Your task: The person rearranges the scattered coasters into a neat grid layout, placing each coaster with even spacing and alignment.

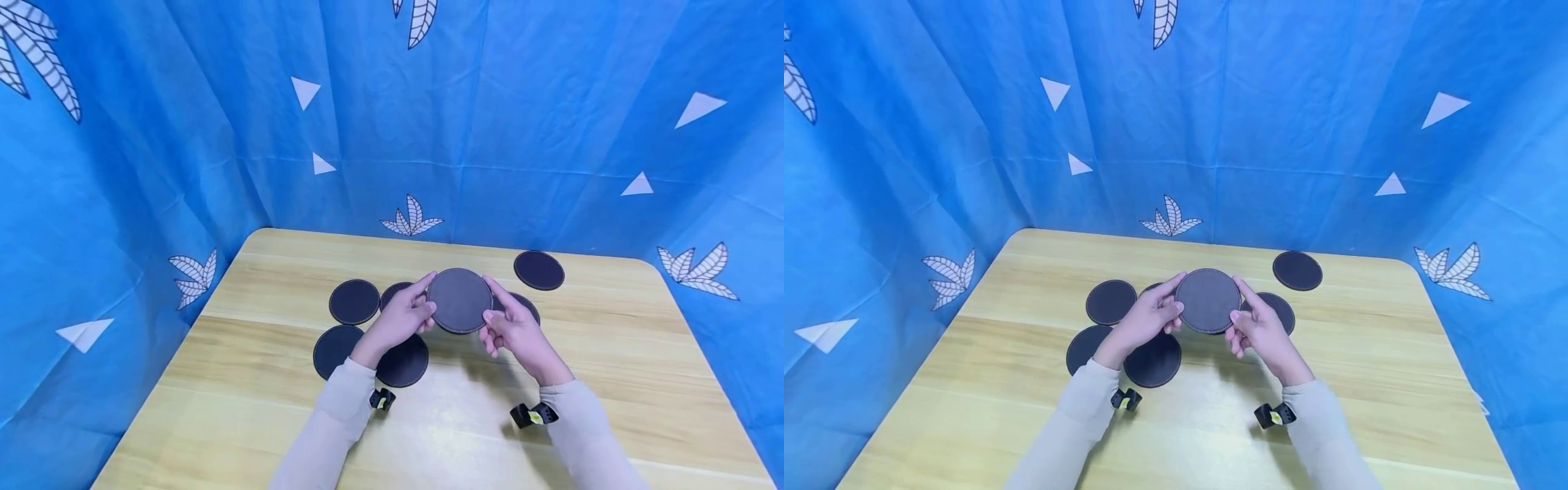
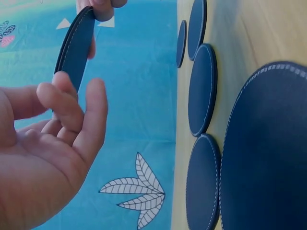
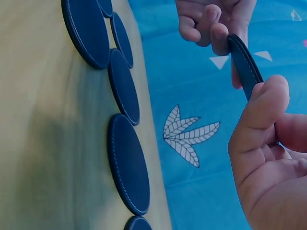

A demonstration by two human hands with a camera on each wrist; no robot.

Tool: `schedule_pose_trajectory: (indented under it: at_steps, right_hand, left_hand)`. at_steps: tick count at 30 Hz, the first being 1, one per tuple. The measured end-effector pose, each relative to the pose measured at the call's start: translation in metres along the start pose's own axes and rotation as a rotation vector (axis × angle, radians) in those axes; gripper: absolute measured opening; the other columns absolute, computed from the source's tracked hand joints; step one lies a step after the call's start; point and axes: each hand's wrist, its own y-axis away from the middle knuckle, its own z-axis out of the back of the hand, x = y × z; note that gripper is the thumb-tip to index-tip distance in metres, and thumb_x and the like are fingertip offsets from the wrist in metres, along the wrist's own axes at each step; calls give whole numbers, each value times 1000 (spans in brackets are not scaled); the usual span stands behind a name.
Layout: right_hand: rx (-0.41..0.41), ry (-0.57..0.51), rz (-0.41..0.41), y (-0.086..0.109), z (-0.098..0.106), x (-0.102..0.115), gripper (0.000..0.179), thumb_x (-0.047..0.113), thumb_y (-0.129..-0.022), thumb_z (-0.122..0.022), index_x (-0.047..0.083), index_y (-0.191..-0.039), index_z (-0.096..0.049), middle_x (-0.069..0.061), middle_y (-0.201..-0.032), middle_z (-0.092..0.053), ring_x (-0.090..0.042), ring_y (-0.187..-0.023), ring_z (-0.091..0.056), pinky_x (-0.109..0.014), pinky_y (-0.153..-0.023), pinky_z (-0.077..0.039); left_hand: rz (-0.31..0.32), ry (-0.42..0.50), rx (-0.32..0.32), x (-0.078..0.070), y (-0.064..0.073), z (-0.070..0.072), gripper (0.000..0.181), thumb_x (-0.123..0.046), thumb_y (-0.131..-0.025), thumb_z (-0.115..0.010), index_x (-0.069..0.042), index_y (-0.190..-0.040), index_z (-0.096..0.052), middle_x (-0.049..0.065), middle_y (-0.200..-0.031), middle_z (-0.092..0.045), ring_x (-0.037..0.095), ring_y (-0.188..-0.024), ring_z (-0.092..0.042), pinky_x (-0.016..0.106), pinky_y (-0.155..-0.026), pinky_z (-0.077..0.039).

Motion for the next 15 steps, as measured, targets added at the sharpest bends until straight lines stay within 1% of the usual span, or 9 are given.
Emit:
schedule_pose_trajectory:
  at_steps: [2, 4, 6, 11, 14, 15]
  right_hand:
    - [1, -3, -9, 5, -2, -2, 68, 5, -107, -43, 17, -164, -8, -25, -75, -63, -19, -54, -60, -30, -49, -53]
    - [0, -2, -16, 11, -5, -4, 68, 5, -107, -44, 17, -164, -8, -26, -75, -62, -18, -54, -60, -30, -49, -53]
    - [-8, 0, -15, 16, -6, -6, 68, 4, -107, -43, 17, -164, -8, -29, -75, -62, -18, -53, -60, -30, -48, -53]
    - [-30, 3, -13, 27, -9, -8, 68, 3, -107, -43, 16, -164, -10, -21, -72, -64, -18, -52, -60, -29, -48, -52]
    - [-31, 2, -27, 32, -10, -11, 68, 2, -106, -43, 15, -164, -10, -19, -71, -64, -18, -52, -60, -29, -48, -53]
    - [-28, -1, -34, 34, -11, -12, 69, 1, -105, -43, 14, -164, -9, -22, -72, -63, -18, -52, -60, -30, -48, -53]
  left_hand:
    - [12, 32, 28, 1, 4, -3, 66, -2, -103, -53, -12, -161, -24, 6, -69, -57, 19, -61, -58, 27, -59, -50]
    - [16, 42, 53, 2, 9, -6, 70, -1, -102, -54, -13, -162, -20, 6, -70, -58, 18, -61, -58, 26, -60, -51]
    - [14, 44, 67, 3, 12, -9, 71, -1, -102, -54, -13, -163, -19, 7, -71, -59, 22, -62, -59, 26, -60, -51]
    - [13, 39, 68, 9, 18, -17, 70, 0, -103, -54, -11, -162, -19, 6, -69, -59, 40, -65, -57, 25, -59, -50]
    - [30, 27, 54, 14, 21, -21, 69, 2, -102, -53, -11, -162, -21, 5, -67, -57, 42, -66, -58, 24, -58, -49]
    - [40, 18, 47, 15, 23, -23, 69, 2, -102, -53, -12, -162, -22, 5, -66, -57, 43, -66, -59, 24, -57, -50]
